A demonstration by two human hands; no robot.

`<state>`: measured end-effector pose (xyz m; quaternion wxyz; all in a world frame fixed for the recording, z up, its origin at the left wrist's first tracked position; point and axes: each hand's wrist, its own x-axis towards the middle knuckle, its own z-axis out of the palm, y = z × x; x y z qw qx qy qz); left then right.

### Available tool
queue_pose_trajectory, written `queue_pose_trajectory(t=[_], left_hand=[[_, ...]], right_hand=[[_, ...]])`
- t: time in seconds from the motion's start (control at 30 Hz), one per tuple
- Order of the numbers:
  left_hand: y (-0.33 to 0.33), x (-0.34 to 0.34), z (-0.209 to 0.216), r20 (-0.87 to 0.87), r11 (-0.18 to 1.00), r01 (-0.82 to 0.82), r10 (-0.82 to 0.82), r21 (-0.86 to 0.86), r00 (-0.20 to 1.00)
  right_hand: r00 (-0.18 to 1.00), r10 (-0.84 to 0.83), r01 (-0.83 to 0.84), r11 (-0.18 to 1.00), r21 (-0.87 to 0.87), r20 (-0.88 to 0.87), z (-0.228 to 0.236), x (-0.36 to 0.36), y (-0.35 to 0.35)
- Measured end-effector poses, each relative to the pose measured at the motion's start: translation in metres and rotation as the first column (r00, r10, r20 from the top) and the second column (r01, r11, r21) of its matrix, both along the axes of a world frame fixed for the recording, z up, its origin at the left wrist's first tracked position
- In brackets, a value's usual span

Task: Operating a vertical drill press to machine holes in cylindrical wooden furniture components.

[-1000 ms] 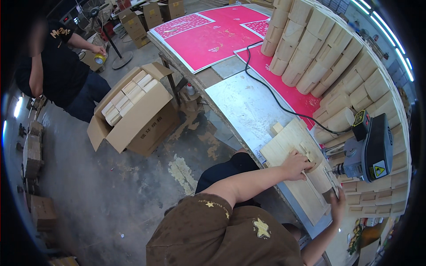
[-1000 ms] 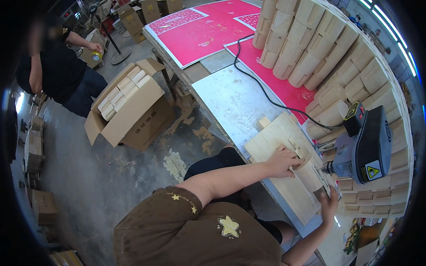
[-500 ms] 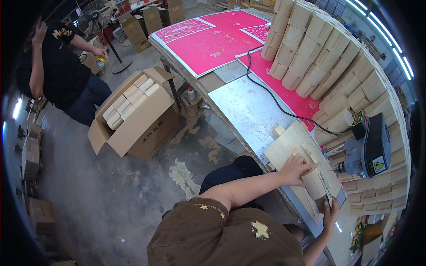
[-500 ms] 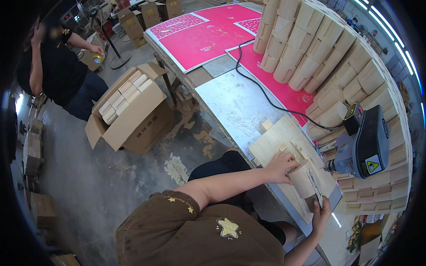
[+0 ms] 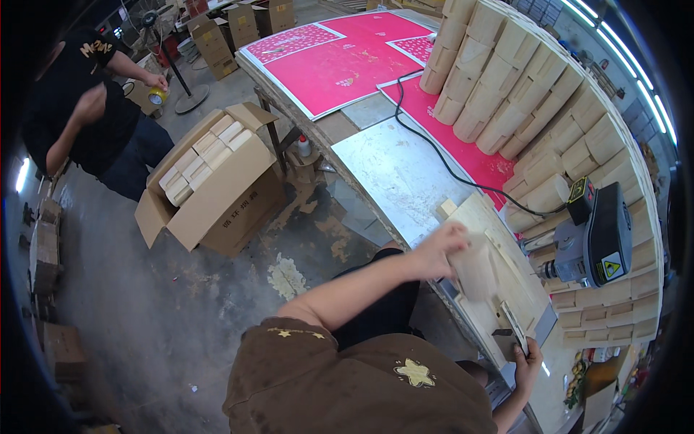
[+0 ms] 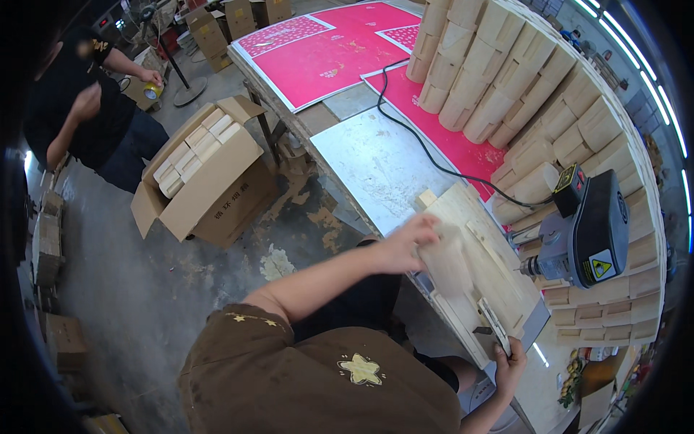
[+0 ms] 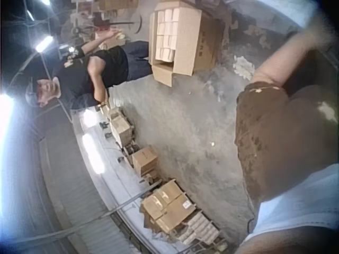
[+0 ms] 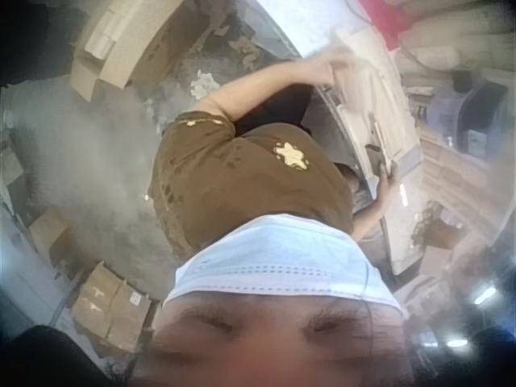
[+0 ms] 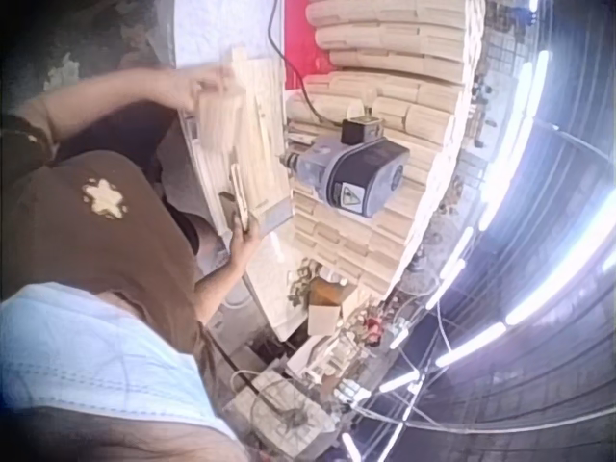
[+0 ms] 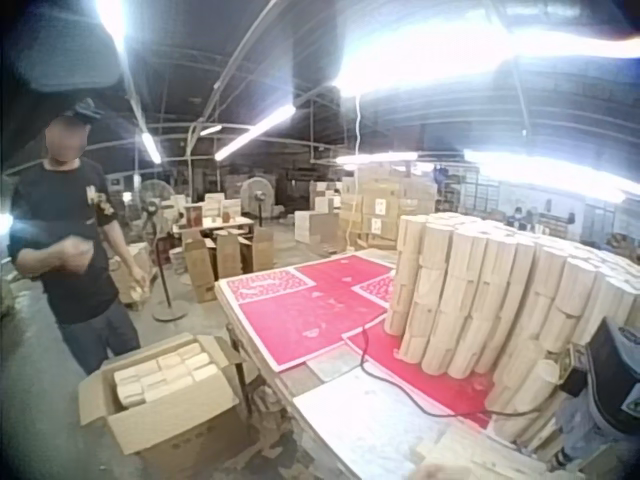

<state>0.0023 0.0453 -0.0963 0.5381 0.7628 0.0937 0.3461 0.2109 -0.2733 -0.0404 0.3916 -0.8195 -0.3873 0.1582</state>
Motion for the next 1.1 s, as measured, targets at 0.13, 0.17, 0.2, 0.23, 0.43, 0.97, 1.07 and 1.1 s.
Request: queue_pose_trajectory(t=[0.13, 0.17, 0.2, 0.23, 0.43, 0.97, 1.07, 1.1], left_hand=[[0.046, -0.049, 0.05, -0.184, 0.97, -0.24, 0.245, 0.051, 0.952], [0.059, -0.058, 0.054, -0.167, 0.928, -0.347, 0.366, 0.135, 0.915], [0.072, -0.065, 0.058, -0.191, 0.9, -0.411, 0.433, 0.145, 0.881], [0.081, -0.071, 0.07, -0.225, 0.876, -0.456, 0.482, 0.158, 0.847], [0.145, -0.08, 0.074, -0.206, 0.623, -0.585, 0.755, 0.519, 0.622], [0.202, -0.057, 0.01, -0.284, 0.54, -0.592, 0.834, 0.598, 0.473], [0.191, -0.053, 0.012, -0.238, 0.556, -0.611, 0.817, 0.563, 0.525], [0.183, -0.048, 0.016, -0.183, 0.463, -0.645, 0.872, 0.608, 0.454]], right_hand=[[1.0, -0.017, 0.017, 0.999, -0.043, 0.002, 0.002, 0.003, -0.015], [0.999, -0.037, 0.037, 0.998, -0.051, -0.004, 0.004, 0.0, -0.015], [1.0, -0.01, 0.011, 0.999, -0.041, 0.02, 0.006, -0.004, -0.013], [0.999, 0.013, -0.011, 1.0, -0.03, 0.044, 0.006, -0.007, -0.01], [0.996, 0.02, -0.018, 0.999, -0.03, 0.086, 0.032, -0.022, -0.02], [0.968, -0.022, 0.055, 0.99, -0.13, 0.248, 0.072, -0.042, -0.022], [0.968, -0.059, 0.081, 0.993, -0.083, 0.243, 0.069, -0.039, -0.019], [0.966, -0.078, 0.101, 0.991, -0.084, 0.245, 0.066, -0.037, -0.018]])
